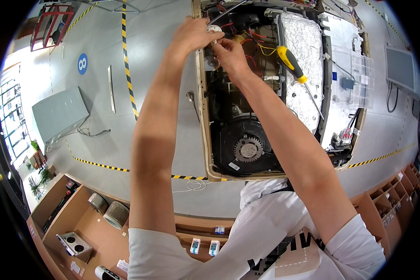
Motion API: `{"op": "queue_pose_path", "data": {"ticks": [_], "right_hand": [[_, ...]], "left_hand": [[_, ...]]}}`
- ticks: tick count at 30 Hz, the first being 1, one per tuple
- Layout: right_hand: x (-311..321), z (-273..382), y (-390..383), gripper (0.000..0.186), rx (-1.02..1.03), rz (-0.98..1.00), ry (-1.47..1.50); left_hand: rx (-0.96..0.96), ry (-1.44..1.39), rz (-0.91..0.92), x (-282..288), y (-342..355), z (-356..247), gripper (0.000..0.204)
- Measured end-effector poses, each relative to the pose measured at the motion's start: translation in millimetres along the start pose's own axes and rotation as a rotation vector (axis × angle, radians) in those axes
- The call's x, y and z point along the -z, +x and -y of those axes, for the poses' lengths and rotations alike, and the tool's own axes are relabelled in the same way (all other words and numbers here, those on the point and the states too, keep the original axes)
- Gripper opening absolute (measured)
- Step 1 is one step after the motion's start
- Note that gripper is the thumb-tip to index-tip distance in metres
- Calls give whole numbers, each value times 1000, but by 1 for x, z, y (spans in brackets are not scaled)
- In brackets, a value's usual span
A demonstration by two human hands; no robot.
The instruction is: The person manipulates internal wiring and components of an open appliance, using a screwdriver to adjust parts and handling electrical connectors by hand.
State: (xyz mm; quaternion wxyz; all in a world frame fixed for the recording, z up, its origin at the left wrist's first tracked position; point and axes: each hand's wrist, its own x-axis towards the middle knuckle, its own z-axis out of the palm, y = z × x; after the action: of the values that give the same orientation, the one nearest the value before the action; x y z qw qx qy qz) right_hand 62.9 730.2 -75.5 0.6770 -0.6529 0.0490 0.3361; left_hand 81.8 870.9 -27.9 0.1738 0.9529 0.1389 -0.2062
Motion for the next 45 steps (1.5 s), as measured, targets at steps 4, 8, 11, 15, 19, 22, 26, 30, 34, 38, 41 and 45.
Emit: {"op": "queue_pose_path", "data": {"ticks": [4, 8, 11, 15, 19, 22, 26, 30, 34, 38, 41, 45], "right_hand": [[0, -1, 2, 17, 4, -25, -29], [2, -4, 4, 16, 4, -9, -24], [1, -5, 5, 16, -13, -16, 44], [-2, -1, 2, 16, -43, -22, 79], [-1, 3, 0, 17, -54, -21, 34], [0, 7, -1, 19, -63, -14, -19], [1, -1, 3, 23, -15, -24, -100], [3, 5, -9, 32, 52, -33, -198], [24, 3, -42, 34, 331, -103, -488], [43, 23, -106, 22, 379, 61, -436], [68, 34, -146, 16, 350, 76, -496], [98, 46, -193, 14, 323, 114, -595]], "left_hand": [[2, 2, 3, -3, 3, 3, 75], [-4, -12, -27, -8, 5, 7, 74], [3, -20, -17, -4, 4, 3, 74], [31, -16, -21, -6, 3, 4, 74], [40, -7, -20, -5, 6, 4, 73], [19, -2, -10, -4, 3, 4, 72], [42, 2, -6, -7, 5, 3, 72], [66, -31, -19, -9, 5, 6, 74], [51, -1, -15, -6, 3, 2, 73], [-24, 5, -77, -8, 0, 7, 66], [-76, 7, -109, -12, 8, 3, 60], [-45, -24, -117, -14, 8, 12, 56]]}}
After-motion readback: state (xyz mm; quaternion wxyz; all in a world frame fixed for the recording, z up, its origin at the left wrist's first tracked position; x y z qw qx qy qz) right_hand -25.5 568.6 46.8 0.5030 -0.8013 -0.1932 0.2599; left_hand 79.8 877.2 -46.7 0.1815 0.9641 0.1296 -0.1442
